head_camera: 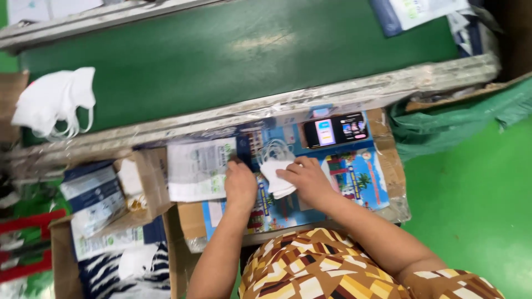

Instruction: The person is manually packing disposable face masks into individual plastic sleeves and then into boxes on a conveyor line.

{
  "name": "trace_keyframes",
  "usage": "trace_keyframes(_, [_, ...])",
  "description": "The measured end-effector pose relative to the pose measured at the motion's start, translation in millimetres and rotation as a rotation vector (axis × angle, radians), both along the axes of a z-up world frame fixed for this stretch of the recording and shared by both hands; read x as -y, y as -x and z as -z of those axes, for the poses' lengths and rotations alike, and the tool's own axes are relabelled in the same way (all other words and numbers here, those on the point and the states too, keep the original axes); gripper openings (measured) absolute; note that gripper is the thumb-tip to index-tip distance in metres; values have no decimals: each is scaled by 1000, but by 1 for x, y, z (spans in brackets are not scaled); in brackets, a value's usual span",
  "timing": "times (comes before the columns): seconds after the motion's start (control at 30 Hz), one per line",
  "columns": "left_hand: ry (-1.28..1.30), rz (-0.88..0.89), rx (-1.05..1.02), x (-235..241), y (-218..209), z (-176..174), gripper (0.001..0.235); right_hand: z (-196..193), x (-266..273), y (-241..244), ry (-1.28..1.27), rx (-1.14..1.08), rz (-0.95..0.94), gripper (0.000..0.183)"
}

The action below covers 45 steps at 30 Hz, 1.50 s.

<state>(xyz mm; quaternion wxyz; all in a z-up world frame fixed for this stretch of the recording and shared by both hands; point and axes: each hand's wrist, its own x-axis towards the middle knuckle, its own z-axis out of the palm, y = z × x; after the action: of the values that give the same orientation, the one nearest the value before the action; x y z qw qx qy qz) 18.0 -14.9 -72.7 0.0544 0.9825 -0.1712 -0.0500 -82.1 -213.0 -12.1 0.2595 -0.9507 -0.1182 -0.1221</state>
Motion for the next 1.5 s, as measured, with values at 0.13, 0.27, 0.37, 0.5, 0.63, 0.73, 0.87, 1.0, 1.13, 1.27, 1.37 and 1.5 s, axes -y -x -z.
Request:
trace_keyframes(0.13, [-78,-49,-33,2,-3,21,20,6,0,-2,8,-22,-18,48])
trace_keyframes(0.27, [-220,-27,5,7,1,10,20,1,1,1,-3,-50,-54,54])
trace_keyframes(0.37, [-113,-46,4,4,0,34,28,2,3,3,7,-74,-52,56])
trace_keyframes(0.5, [-44,-66,-40,6,-2,33,28,-3,0,2,27,-129,-46,62])
trace_keyframes(0.63, [-190,0,-27,13,-2,27,31,-3,-2,1,31,-144,-41,64])
trace_keyframes(0.73, [-53,-80,11,12,-8,54,33,4,0,1,17,-138,-45,63])
trace_keyframes(0.87, [37,-52,59,-1,-15,11,53,-13,-5,-1,85,-39,-11,65])
trace_keyframes(1.0, [516,-160,-113,-28,-25,11,26,3,-4,0,-310,-416,57,38])
trace_keyframes(1.13, [1075,10,-211,-24,14,12,18,-5,-16,-15,-1188,-568,111,54])
trace_keyframes(1.27, [2019,-448,-904,-21,26,-5,18,14,-21,-34,-1068,-665,334,29])
trace_keyframes(1.37, [975,86,28,-24,30,-34,18,47,-10,-40,-515,-272,430,25])
trace_keyframes(1.5, [1033,108,-291,-21,30,-36,15,21,-14,-30,-991,-621,219,27])
